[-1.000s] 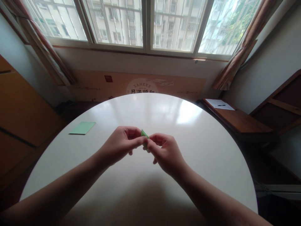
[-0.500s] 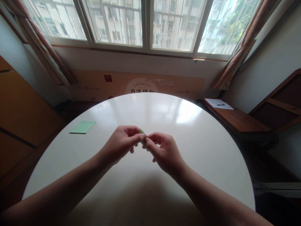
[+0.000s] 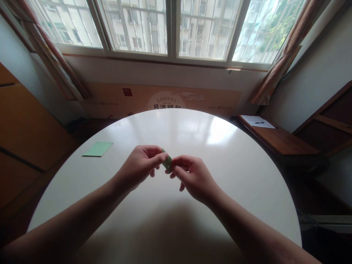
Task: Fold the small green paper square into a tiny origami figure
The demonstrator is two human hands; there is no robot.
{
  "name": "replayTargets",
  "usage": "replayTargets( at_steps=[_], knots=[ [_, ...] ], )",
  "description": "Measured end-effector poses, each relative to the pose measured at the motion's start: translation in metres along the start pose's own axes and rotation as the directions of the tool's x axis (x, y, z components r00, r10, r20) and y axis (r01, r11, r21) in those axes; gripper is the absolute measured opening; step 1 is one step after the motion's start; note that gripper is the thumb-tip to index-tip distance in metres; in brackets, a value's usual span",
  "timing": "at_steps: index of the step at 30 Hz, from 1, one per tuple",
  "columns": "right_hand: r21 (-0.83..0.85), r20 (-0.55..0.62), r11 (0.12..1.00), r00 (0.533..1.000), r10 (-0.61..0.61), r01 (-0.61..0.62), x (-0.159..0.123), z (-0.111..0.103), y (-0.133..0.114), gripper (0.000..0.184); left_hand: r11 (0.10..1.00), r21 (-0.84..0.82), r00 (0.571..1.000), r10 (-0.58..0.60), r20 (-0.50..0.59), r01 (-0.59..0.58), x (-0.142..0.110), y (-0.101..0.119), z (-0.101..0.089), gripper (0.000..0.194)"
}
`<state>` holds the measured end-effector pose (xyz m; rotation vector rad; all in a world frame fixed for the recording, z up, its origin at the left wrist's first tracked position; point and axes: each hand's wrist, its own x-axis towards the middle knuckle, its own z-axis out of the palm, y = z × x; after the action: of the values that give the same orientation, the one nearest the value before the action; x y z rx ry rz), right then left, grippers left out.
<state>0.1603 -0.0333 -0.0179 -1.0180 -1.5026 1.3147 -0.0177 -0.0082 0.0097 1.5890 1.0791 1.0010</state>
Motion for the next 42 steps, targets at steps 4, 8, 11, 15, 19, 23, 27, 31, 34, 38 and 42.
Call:
replayTargets(
  at_steps=[4,8,11,15,19,23,27,31,34,38,42],
  knots=[
    [0.037,-0.017,0.999,1.000,0.015,-0.014,0.001,-0.002,0.000,0.022,0.999,-0.030,1.000,-0.020,-0.018,0.019,0.002,0.001,-0.002,0.018],
    [0.068,-0.062,0.997,0.998,-0.019,0.023,0.001,-0.004,0.001,0.023,0.999,-0.008,0.999,-0.039,0.027,0.039,0.003,0.002,-0.002,0.020],
    [0.064,-0.065,0.997,0.997,-0.034,0.038,0.001,-0.004,0.001,0.025,0.998,0.005,0.994,-0.057,0.093,0.057,0.002,0.003,-0.002,0.021],
    [0.088,-0.137,0.996,0.991,-0.010,0.022,0.001,-0.003,0.000,0.026,0.993,-0.086,0.987,-0.072,0.143,0.085,0.002,0.004,-0.002,0.027],
    [0.131,-0.196,0.991,0.981,0.003,0.023,-0.001,-0.001,-0.001,0.025,0.991,-0.089,0.986,-0.087,0.143,0.100,0.003,0.004,0.000,0.020],
    [0.146,-0.201,0.989,0.980,0.008,0.022,0.000,0.002,-0.001,0.025,0.997,-0.036,0.992,-0.062,0.109,0.066,0.003,0.003,0.001,0.018],
    [0.145,-0.143,0.989,0.990,0.015,0.006,0.000,0.002,-0.002,0.022,0.999,0.001,0.994,-0.052,0.094,0.052,0.002,0.003,0.002,0.013],
    [0.121,-0.095,0.993,0.995,0.028,-0.017,0.000,0.000,-0.002,0.015,0.998,0.046,0.992,-0.057,0.108,0.052,0.000,0.004,0.005,0.013],
    [0.113,-0.089,0.993,0.995,0.042,-0.032,0.001,0.000,-0.002,0.011,0.996,0.071,0.992,-0.053,0.111,0.046,-0.002,0.003,0.008,0.014],
    [0.110,-0.095,0.993,0.994,0.056,-0.045,0.002,-0.002,-0.003,0.010,0.997,0.061,0.994,-0.055,0.096,0.049,-0.002,0.002,0.009,0.017],
    [0.090,-0.091,0.995,0.995,0.045,-0.037,0.002,-0.004,-0.003,0.014,0.998,0.014,0.992,-0.059,0.108,0.058,0.000,0.001,0.007,0.020]
  ],
)
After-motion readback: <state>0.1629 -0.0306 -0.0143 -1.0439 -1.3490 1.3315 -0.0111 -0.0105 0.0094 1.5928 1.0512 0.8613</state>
